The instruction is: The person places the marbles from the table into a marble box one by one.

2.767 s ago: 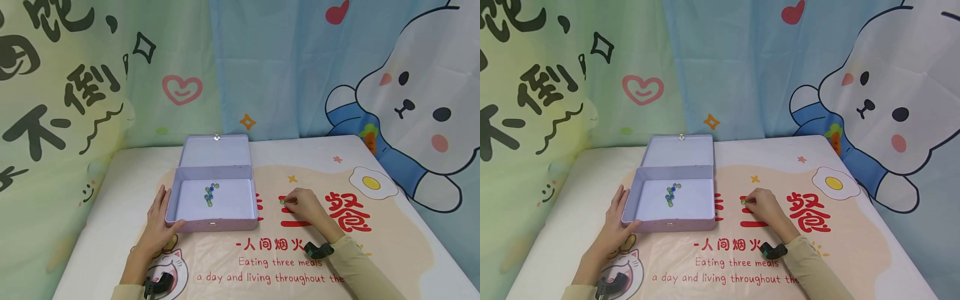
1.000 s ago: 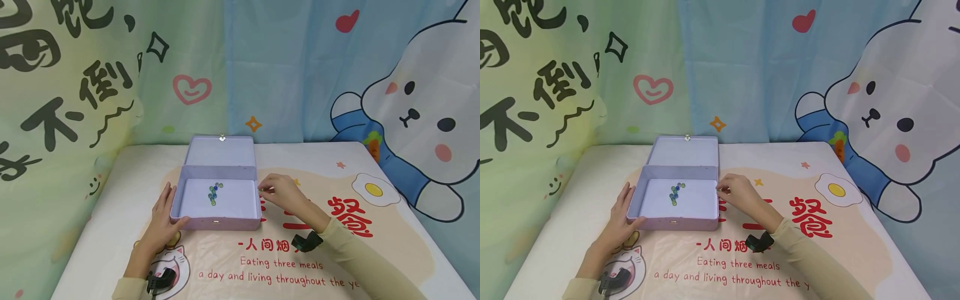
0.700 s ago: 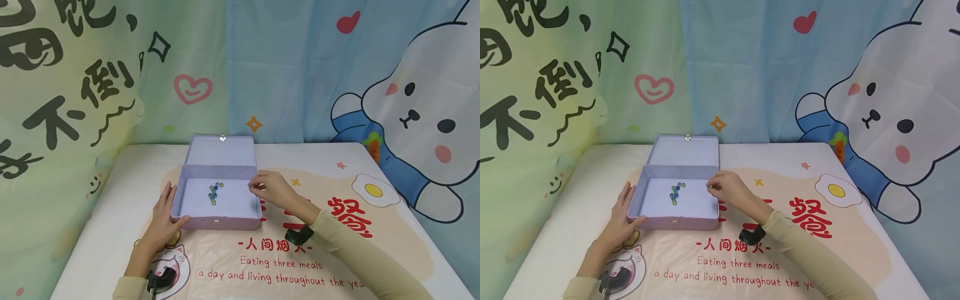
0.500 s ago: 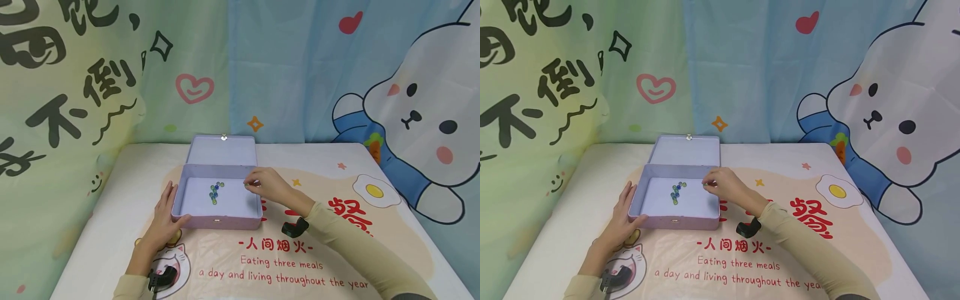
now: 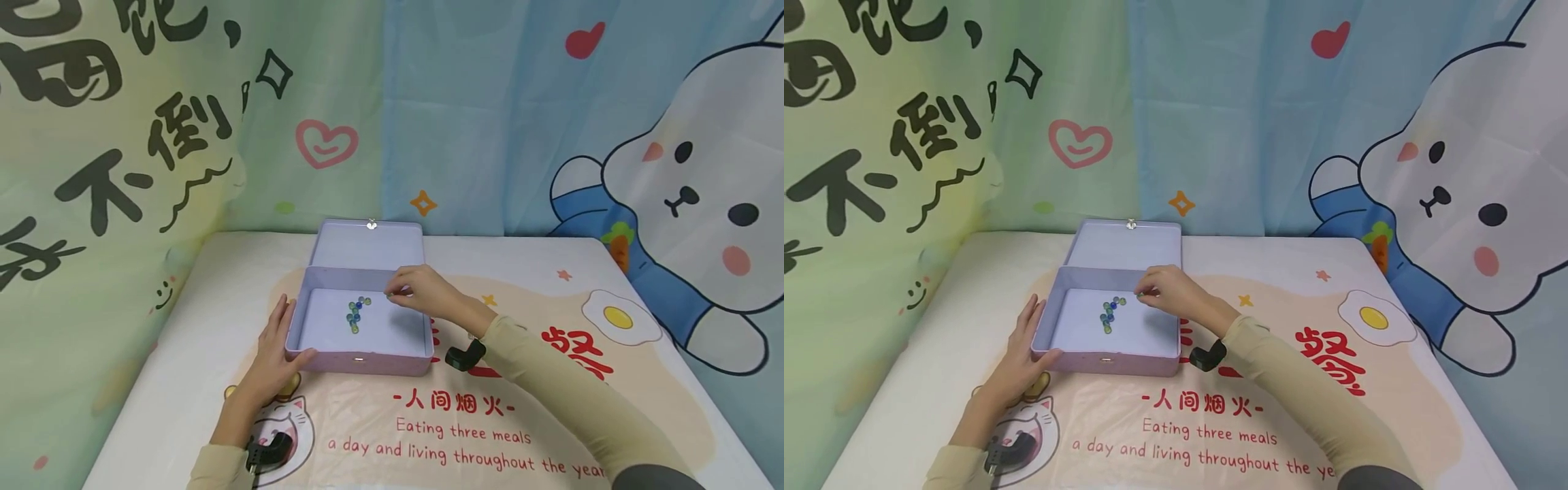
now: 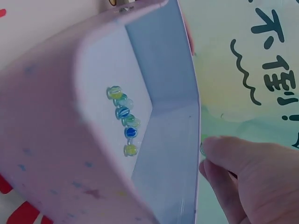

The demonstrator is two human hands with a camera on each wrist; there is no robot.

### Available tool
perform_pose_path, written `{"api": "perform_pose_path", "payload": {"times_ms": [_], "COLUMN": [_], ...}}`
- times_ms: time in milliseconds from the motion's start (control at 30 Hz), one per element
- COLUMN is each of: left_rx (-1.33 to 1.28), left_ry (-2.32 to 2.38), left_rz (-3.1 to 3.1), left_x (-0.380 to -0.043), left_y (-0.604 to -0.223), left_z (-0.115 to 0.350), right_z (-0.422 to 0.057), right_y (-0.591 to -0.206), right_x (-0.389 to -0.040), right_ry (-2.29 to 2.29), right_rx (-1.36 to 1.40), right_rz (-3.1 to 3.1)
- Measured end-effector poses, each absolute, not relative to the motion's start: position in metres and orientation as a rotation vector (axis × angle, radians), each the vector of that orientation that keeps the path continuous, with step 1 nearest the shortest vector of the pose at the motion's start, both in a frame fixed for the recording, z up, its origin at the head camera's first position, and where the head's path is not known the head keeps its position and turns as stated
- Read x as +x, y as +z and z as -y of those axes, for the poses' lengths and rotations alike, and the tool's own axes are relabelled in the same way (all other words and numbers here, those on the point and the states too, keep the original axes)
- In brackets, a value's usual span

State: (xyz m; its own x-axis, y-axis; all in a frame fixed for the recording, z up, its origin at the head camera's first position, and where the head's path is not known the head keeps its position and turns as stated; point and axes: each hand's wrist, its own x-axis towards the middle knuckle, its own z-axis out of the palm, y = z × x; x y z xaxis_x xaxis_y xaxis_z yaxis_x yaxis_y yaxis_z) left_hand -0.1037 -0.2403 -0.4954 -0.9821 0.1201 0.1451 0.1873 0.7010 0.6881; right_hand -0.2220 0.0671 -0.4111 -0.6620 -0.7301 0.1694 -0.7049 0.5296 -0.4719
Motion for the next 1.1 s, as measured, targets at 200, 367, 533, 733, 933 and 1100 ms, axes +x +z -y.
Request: {"api": "perform_pose_path", "payload": {"times_ms": [200, 367, 533, 733, 933, 1100], "left_rx": [-0.262, -0.265, -0.270, -0.261, -0.263, -0.257], "left_ry": [-1.180, -1.191, -1.196, -1.208, -1.215, -1.215], "left_rz": [2.805, 2.795, 2.792, 2.787, 2.783, 2.784], "left_x": [-0.104, -0.104, -0.105, -0.104, -0.104, -0.104], "left_y": [-0.497, -0.499, -0.501, -0.501, -0.502, -0.501], "left_z": [0.240, 0.240, 0.241, 0.241, 0.241, 0.242], "right_z": [-0.056, -0.046, -0.038, -0.029, -0.024, -0.021], "right_y": [-0.412, -0.414, -0.419, -0.430, -0.441, -0.447], "right_x": [-0.234, -0.241, -0.247, -0.254, -0.258, -0.259], "right_ry": [-0.782, -0.782, -0.803, -0.837, -0.844, -0.828], "right_rx": [-1.357, -1.326, -1.309, -1.332, -1.340, -1.335], "right_rz": [-2.623, -2.594, -2.580, -2.576, -2.593, -2.605]}}
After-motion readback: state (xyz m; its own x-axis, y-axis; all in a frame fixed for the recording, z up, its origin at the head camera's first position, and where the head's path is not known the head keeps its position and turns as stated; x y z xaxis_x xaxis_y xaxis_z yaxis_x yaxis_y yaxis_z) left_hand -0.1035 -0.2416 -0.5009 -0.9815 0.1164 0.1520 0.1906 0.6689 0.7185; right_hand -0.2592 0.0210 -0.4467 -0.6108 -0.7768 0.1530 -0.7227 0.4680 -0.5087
